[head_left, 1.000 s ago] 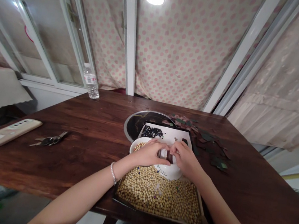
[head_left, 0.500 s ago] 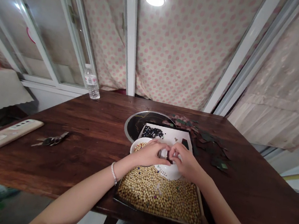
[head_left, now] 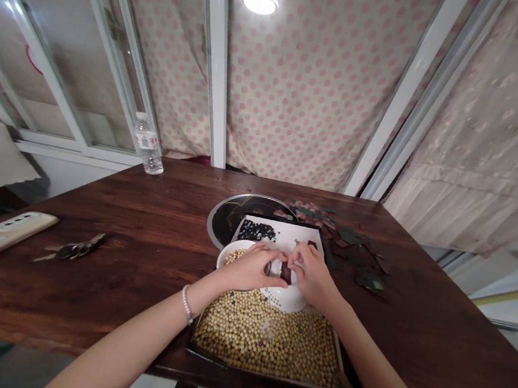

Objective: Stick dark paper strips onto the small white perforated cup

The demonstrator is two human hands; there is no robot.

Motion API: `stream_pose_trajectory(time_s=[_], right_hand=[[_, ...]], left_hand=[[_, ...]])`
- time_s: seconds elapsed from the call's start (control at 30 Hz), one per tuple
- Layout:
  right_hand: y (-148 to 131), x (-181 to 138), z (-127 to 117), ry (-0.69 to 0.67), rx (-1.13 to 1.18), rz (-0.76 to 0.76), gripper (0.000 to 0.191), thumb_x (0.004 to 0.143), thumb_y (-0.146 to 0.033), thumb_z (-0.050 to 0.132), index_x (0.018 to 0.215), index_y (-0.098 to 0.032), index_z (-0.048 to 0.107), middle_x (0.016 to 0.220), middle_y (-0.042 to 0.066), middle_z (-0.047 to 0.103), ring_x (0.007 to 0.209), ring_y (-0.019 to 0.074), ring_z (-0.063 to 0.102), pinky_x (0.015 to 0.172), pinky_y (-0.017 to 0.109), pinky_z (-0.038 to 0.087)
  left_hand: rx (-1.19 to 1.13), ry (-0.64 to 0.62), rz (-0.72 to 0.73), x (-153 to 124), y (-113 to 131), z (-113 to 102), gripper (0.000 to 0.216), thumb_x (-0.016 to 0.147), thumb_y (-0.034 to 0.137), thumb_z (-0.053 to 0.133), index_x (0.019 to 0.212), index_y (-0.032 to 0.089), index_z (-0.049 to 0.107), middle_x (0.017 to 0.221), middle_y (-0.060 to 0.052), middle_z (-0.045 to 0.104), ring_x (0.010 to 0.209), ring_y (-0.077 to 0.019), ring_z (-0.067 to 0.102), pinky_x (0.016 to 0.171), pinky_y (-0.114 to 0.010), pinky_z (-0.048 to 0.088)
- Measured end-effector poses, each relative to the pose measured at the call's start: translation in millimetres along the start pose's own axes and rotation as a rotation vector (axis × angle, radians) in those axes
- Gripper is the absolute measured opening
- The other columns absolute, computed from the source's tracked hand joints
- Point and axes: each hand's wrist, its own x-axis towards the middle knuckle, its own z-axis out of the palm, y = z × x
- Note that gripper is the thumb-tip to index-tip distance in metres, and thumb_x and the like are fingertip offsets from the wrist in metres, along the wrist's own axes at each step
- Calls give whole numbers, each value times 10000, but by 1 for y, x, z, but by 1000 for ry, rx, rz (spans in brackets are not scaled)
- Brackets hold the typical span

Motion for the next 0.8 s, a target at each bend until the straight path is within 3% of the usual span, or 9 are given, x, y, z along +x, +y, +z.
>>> stream_pose_trajectory(time_s=[0.27,0.6,0.8], right_hand=[[-18,-7,-16,-186,14,-25,230,736,5,404,766,-220,364,796,14,559,815,206,497,750,332,336],[-10,3,-12,-107,-149,-65,226,762,9,390,768,-217,385,813,50,576,846,233,482,757,348,331],[-13,-2,-18,-64,-59,-52,195,781,-24,410,823,-213,432,818,39,556,808,212,492,724,321,359]], left_hand=[[3,20,19,-1,-1,1,352,735,437,699,997,227,594,1086,-7,652,1060,-231,550,1072,-445,238],[29,-7,-14,0,1,0,423,753,422,692,1098,212,565,1102,-40,660,1112,-248,545,1106,-475,182],[1,7,-7,0,2,0,425,747,401,699,1107,223,559,1151,-31,644,1113,-242,546,1103,-475,196]])
